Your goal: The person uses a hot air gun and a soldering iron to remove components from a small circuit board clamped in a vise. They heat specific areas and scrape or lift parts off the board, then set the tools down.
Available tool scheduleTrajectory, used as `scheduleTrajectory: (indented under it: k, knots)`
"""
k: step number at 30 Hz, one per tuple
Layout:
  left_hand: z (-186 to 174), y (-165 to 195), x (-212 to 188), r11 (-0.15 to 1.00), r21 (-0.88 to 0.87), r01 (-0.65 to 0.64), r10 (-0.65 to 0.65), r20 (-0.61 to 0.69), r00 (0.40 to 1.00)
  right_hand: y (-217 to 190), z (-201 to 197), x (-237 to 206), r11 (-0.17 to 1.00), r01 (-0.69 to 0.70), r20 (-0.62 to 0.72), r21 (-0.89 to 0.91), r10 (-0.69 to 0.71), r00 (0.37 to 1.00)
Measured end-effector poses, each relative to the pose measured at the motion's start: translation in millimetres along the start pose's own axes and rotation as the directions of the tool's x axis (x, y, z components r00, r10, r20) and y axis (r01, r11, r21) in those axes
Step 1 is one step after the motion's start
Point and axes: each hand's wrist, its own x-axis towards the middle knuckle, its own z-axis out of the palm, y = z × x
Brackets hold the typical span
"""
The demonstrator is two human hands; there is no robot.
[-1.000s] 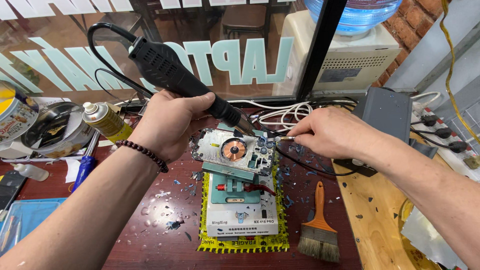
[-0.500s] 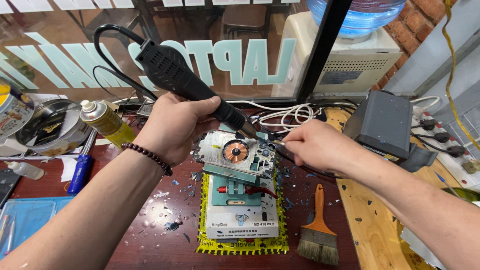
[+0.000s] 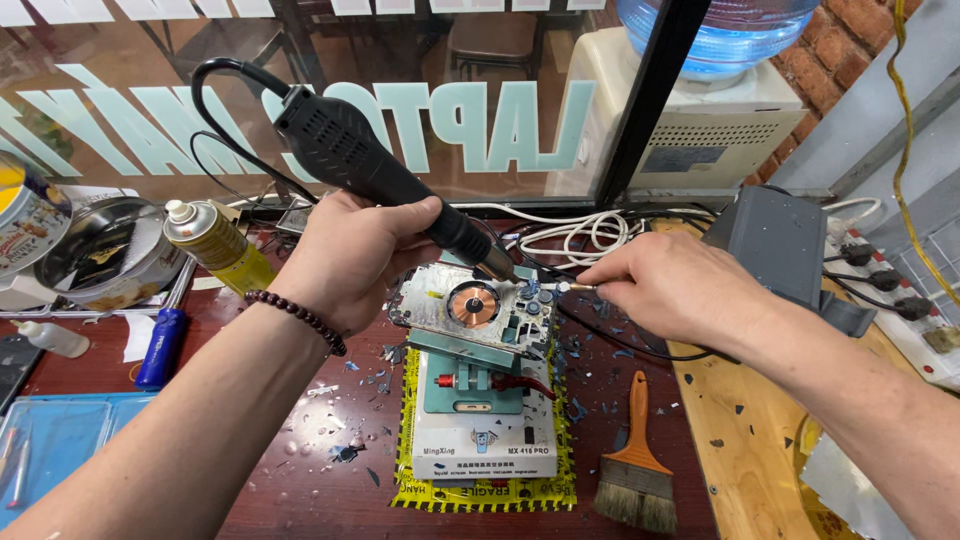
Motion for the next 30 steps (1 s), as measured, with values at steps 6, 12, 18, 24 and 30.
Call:
scheduleTrajectory:
  k: [6, 12, 18, 24, 30]
  knots:
    - [4, 1, 2, 1.000, 0.013, 0.015, -0.015, 0.002, 1.000, -5, -16, 7, 0.995, 0.018, 0.092, -0.102, -0.008, 0.996]
    - [1, 2, 1, 1.000, 0.010, -0.003, 0.003, -0.003, 1.000, -8, -12, 7, 0.997, 0.059, 0.089, -0.051, -0.054, 0.995]
    - [0, 2, 3, 1.000, 0.003, 0.015, -0.015, -0.005, 1.000, -4, 4, 8, 0.991, 0.052, 0.043, -0.123, -0.047, 0.998]
    - [-3, 2, 0, 1.000, -0.009, 0.019, -0.019, -0.002, 1.000, 21, 21, 20, 0.734, -0.281, 0.269, 0.618, 0.138, 0.953]
    - [-9, 8, -10, 1.000, 0.002, 0.001, -0.001, -0.023, 1.000, 22, 21, 9, 0.981, 0.103, -0.130, 0.164, -0.082, 0.988]
